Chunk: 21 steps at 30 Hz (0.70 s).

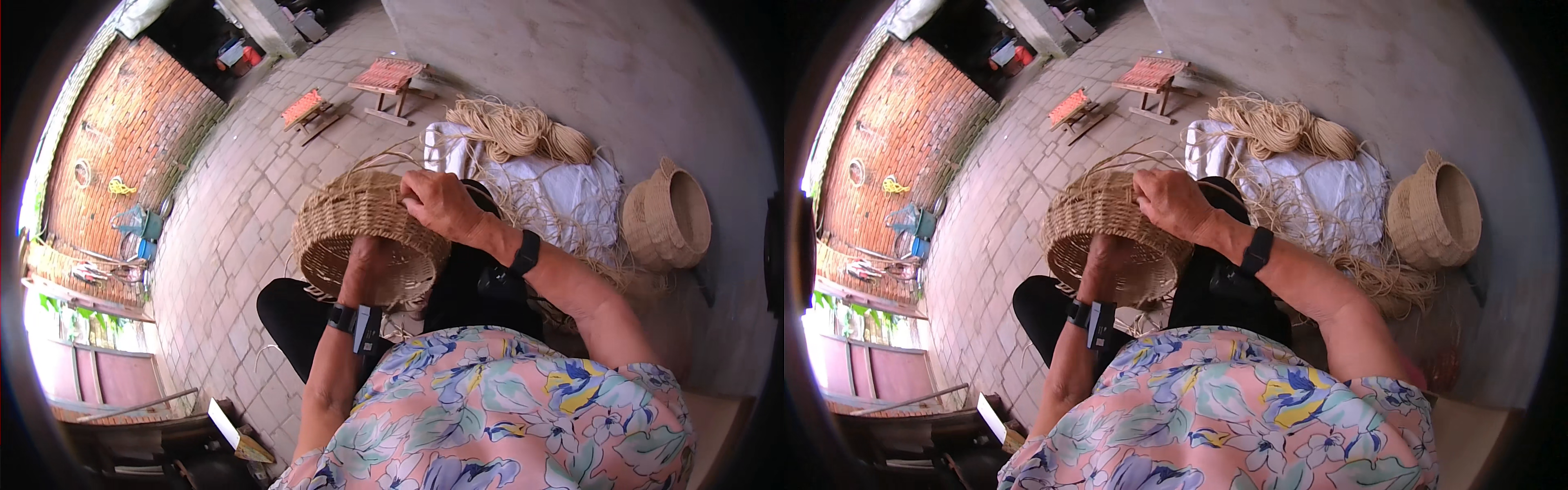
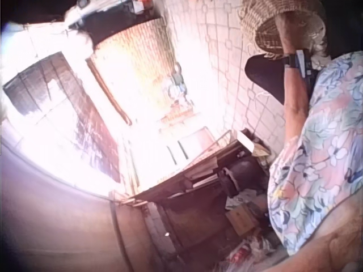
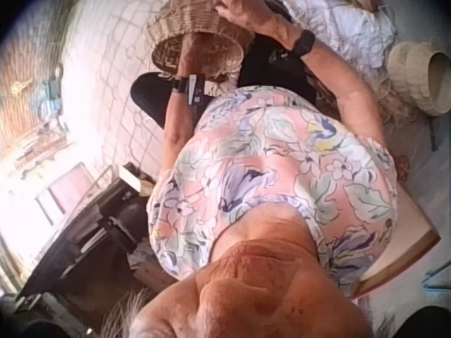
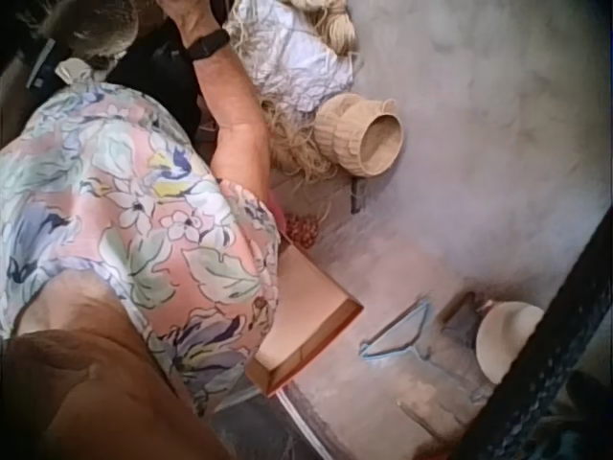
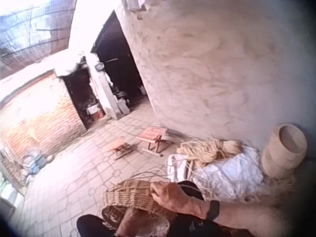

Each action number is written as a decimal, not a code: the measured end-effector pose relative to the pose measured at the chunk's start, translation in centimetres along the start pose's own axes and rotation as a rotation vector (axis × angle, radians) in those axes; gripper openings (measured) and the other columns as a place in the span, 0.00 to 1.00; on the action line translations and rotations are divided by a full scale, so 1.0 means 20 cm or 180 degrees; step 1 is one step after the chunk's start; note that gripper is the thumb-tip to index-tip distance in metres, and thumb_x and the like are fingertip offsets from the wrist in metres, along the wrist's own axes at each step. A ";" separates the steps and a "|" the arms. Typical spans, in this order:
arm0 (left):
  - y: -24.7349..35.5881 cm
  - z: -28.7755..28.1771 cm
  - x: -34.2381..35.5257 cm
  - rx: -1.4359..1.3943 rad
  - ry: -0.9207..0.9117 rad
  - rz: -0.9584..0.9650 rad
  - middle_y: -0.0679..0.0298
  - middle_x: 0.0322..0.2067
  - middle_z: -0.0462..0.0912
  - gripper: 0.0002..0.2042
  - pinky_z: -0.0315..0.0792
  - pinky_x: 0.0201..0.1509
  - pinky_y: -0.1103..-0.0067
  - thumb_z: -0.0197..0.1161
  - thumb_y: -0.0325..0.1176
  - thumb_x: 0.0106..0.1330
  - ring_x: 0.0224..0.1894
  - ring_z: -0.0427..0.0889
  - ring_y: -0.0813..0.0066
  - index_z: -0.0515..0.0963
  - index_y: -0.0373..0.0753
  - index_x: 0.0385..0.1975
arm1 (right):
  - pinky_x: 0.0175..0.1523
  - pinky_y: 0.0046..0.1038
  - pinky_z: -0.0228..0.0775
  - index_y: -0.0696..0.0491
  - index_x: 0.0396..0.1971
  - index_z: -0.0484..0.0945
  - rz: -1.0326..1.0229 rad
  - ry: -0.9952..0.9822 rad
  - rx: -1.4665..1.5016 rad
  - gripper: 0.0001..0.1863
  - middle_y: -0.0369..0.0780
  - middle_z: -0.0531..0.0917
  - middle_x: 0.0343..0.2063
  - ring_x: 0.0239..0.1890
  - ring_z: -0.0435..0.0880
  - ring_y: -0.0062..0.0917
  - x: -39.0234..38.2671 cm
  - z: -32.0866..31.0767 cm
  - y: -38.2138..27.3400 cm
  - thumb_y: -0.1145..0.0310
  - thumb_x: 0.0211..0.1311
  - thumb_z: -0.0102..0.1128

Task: Weaving a wicker basket by hand using strips of straw or similar natural material.

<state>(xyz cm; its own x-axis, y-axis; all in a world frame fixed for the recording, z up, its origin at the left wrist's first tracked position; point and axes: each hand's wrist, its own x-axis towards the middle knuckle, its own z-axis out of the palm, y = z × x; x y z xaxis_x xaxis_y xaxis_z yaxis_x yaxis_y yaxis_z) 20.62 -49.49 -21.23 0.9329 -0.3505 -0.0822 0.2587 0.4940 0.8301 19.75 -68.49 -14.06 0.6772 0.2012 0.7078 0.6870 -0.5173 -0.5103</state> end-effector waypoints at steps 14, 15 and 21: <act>-0.01 -0.11 -0.24 -0.1525 0.0199 -0.0025 0.59 0.52 0.74 0.28 0.64 0.63 0.67 0.66 0.45 0.56 0.54 0.72 0.65 0.68 0.36 0.54 | 0.36 0.23 0.69 0.59 0.28 0.73 0.0661 -0.1095 0.1425 0.05 0.39 0.76 0.23 0.27 0.75 0.21 -0.01 0.09 -0.11 0.79 0.51 0.58; -0.01 -0.11 -0.24 -0.1552 0.0203 0.0003 0.59 0.52 0.74 0.28 0.64 0.63 0.67 0.66 0.45 0.56 0.54 0.72 0.65 0.68 0.36 0.54 | 0.36 0.23 0.70 0.59 0.28 0.73 0.0585 -0.1079 0.1409 0.05 0.39 0.76 0.24 0.27 0.76 0.22 -0.01 0.09 -0.13 0.79 0.50 0.58; 0.00 -0.06 -0.25 -0.1877 0.0007 -0.0047 0.59 0.53 0.73 0.27 0.62 0.64 0.67 0.63 0.43 0.59 0.55 0.71 0.65 0.67 0.36 0.54 | 0.34 0.29 0.71 0.59 0.27 0.73 -0.0035 -0.0830 0.0681 0.06 0.43 0.76 0.25 0.28 0.78 0.32 0.00 0.14 -0.18 0.79 0.48 0.60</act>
<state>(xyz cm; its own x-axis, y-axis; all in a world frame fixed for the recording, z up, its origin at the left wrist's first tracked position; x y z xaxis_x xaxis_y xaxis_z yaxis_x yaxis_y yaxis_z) 16.31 -46.81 -21.44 0.9285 -0.3594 -0.0929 0.3666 0.8484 0.3820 17.98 -64.22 -13.58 0.6951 0.4260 0.5791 0.7157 -0.3333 -0.6138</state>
